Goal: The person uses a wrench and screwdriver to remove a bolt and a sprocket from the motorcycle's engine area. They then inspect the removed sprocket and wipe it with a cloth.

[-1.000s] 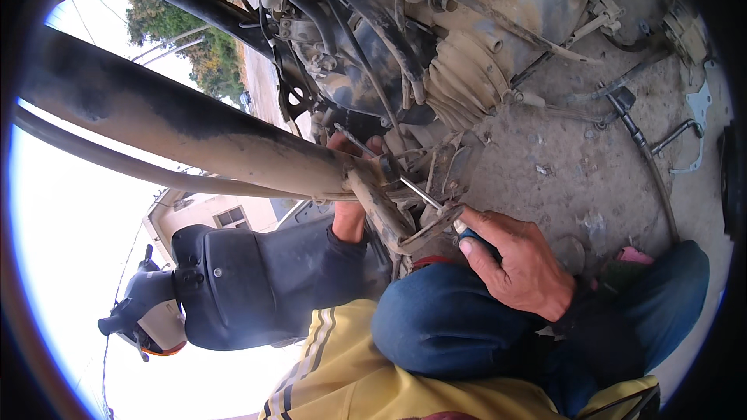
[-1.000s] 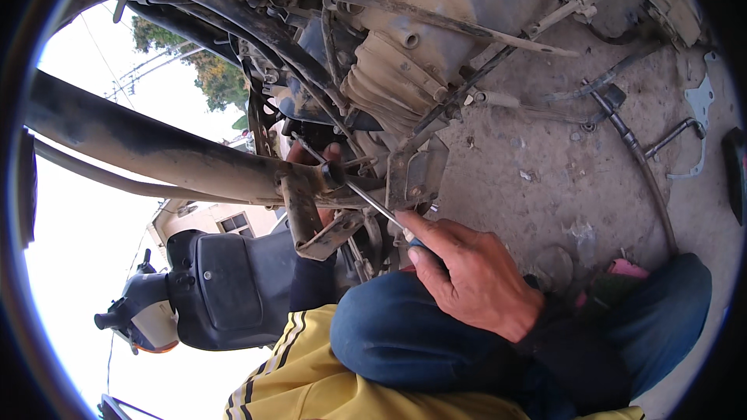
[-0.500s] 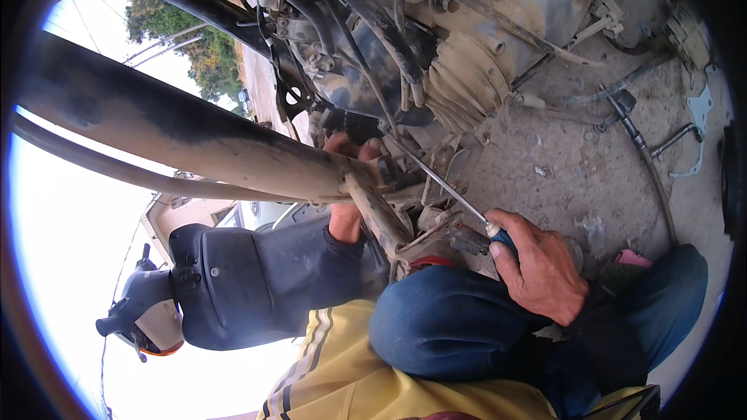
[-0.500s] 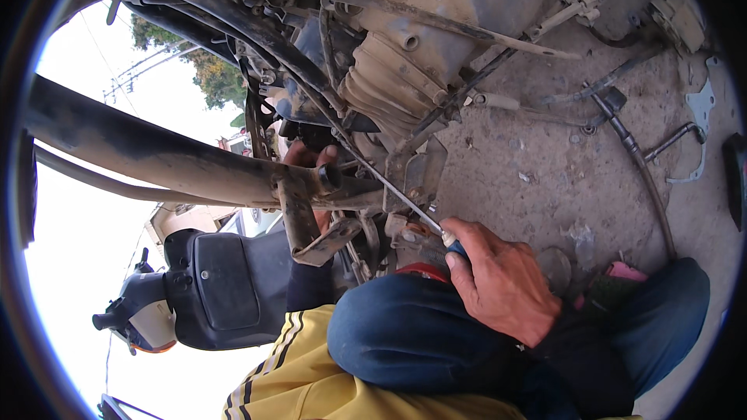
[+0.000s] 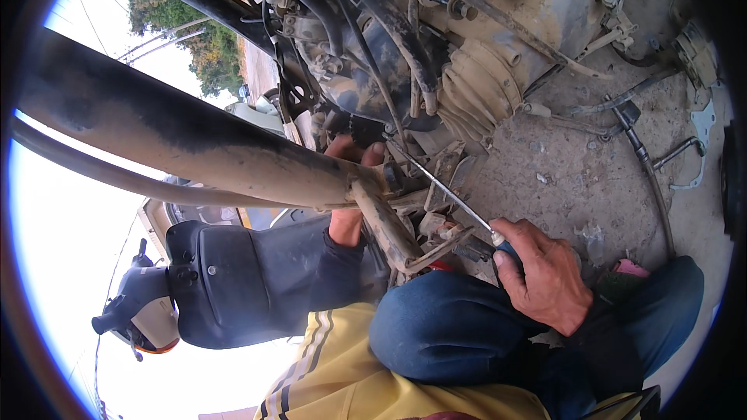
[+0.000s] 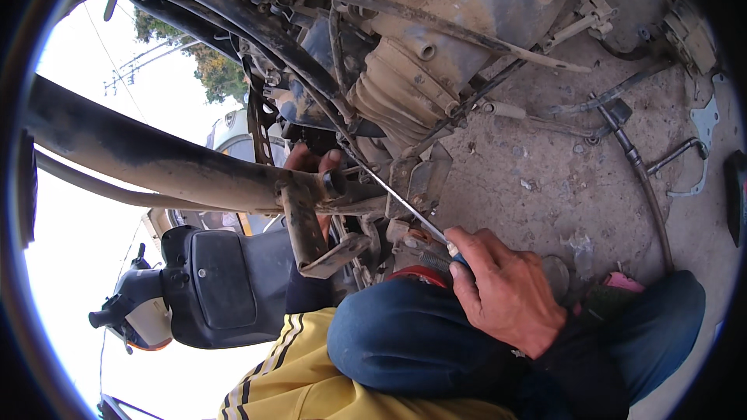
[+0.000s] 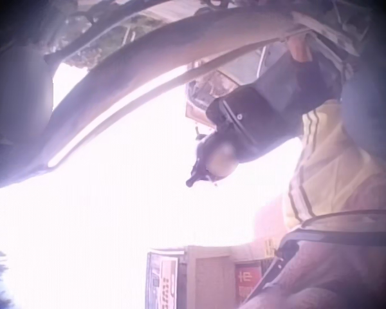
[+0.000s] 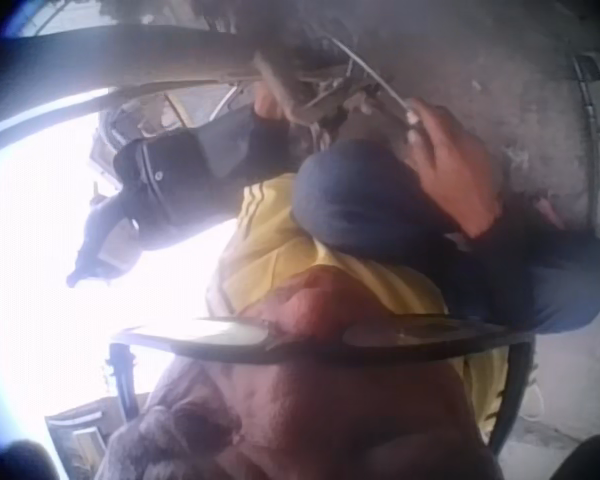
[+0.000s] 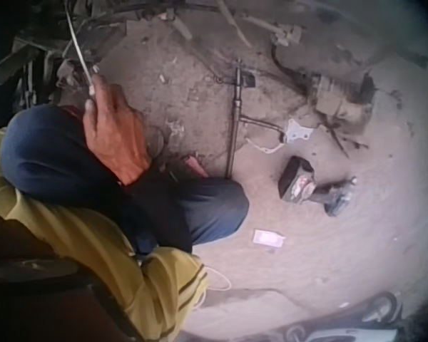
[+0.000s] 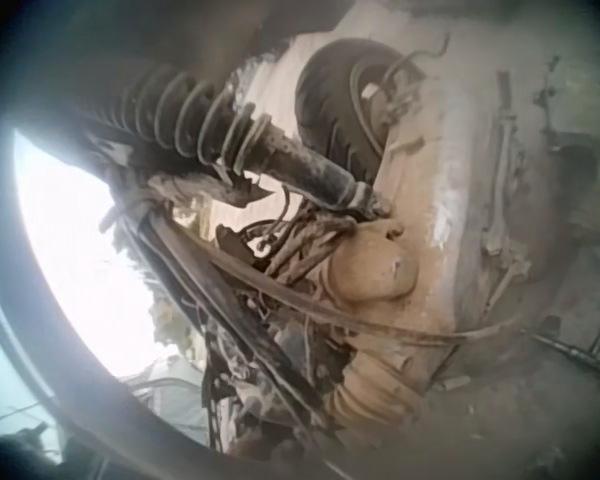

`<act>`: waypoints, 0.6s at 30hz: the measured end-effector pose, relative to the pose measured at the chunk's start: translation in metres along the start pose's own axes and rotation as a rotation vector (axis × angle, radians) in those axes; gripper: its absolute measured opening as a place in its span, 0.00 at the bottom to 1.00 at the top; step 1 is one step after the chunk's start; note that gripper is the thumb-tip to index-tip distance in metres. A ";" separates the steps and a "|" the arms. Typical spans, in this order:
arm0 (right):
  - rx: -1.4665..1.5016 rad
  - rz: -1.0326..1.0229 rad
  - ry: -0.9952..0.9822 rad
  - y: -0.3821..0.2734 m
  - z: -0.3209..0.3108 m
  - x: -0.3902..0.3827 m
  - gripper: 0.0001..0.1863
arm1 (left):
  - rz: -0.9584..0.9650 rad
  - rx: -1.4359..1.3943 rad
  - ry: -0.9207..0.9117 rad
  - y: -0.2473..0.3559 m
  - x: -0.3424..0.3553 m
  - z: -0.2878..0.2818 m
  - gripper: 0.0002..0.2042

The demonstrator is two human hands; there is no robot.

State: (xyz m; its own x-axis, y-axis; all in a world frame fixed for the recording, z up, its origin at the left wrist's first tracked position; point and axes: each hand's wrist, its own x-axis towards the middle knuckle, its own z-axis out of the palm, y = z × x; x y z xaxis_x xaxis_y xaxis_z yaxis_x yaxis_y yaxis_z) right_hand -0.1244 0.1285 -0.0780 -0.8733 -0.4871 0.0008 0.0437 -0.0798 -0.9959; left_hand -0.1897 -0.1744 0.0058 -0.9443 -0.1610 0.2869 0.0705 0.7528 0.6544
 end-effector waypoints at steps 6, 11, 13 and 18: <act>-0.168 -0.057 0.026 -0.009 -0.010 0.003 0.22 | 0.073 0.039 -0.002 -0.012 0.001 -0.004 0.22; -0.267 -0.095 0.007 -0.016 -0.023 0.011 0.24 | -0.020 0.087 0.018 -0.003 -0.001 -0.003 0.23; -0.327 -0.128 0.033 -0.016 -0.025 0.014 0.24 | 0.009 0.121 -0.010 -0.006 -0.001 -0.006 0.23; -0.608 -0.205 0.130 -0.025 -0.026 0.015 0.27 | 0.025 0.106 -0.027 -0.010 -0.001 -0.005 0.24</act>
State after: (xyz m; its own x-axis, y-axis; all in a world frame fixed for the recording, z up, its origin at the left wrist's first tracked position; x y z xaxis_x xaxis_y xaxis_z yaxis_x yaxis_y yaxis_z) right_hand -0.1512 0.1461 -0.0560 -0.8881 -0.4018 0.2231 -0.3787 0.3651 -0.8505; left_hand -0.1883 -0.1847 0.0023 -0.9512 -0.1249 0.2822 0.0613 0.8197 0.5694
